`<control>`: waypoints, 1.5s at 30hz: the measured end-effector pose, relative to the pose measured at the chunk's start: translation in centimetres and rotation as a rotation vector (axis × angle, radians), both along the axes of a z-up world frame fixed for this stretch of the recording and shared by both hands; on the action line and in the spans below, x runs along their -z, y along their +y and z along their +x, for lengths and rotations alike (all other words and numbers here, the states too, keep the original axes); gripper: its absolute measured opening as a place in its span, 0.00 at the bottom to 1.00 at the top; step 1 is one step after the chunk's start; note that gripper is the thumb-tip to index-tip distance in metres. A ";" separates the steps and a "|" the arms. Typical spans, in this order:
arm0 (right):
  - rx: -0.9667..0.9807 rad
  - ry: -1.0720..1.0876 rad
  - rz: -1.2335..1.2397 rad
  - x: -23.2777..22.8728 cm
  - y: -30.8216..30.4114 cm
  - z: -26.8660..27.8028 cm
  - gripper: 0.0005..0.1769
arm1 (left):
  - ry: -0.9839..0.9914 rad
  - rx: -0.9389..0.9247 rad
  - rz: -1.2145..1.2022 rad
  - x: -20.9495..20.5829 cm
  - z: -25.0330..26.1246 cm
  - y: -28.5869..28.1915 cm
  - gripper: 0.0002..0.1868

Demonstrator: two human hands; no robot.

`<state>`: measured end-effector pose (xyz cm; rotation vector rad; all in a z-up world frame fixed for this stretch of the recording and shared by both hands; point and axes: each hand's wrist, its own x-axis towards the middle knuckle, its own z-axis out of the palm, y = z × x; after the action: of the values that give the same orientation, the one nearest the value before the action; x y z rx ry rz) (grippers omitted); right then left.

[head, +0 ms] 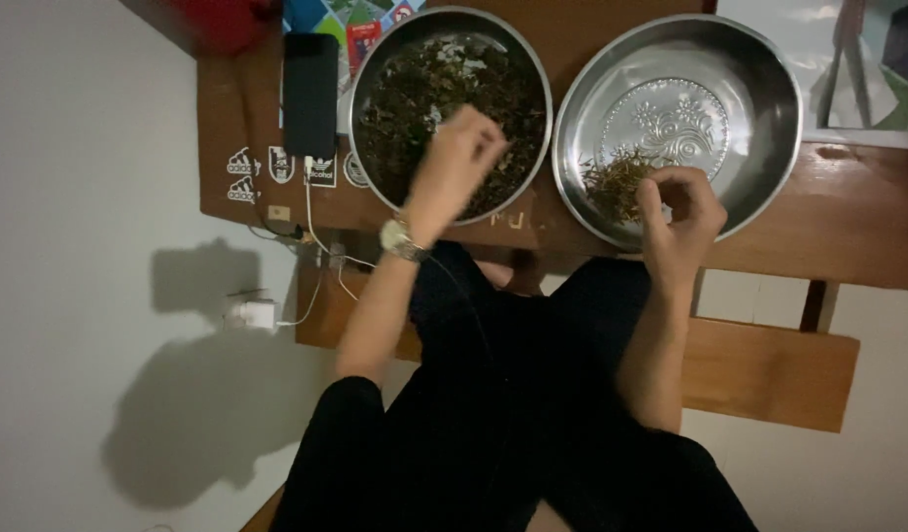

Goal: Sorting through dried tea leaves by hand to remove stems and debris, placing the removed parts into a separate tray.

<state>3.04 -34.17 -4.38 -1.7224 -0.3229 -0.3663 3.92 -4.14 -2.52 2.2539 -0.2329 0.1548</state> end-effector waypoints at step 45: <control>-0.054 -0.030 -0.135 -1.1 2.6 0.2 0.03 | 0.142 -0.181 0.366 3.7 2.2 5.2 0.12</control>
<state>3.21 -31.54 -3.30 -1.8381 -0.4234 -0.3376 6.07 1.08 -6.23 2.6366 0.0230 0.0495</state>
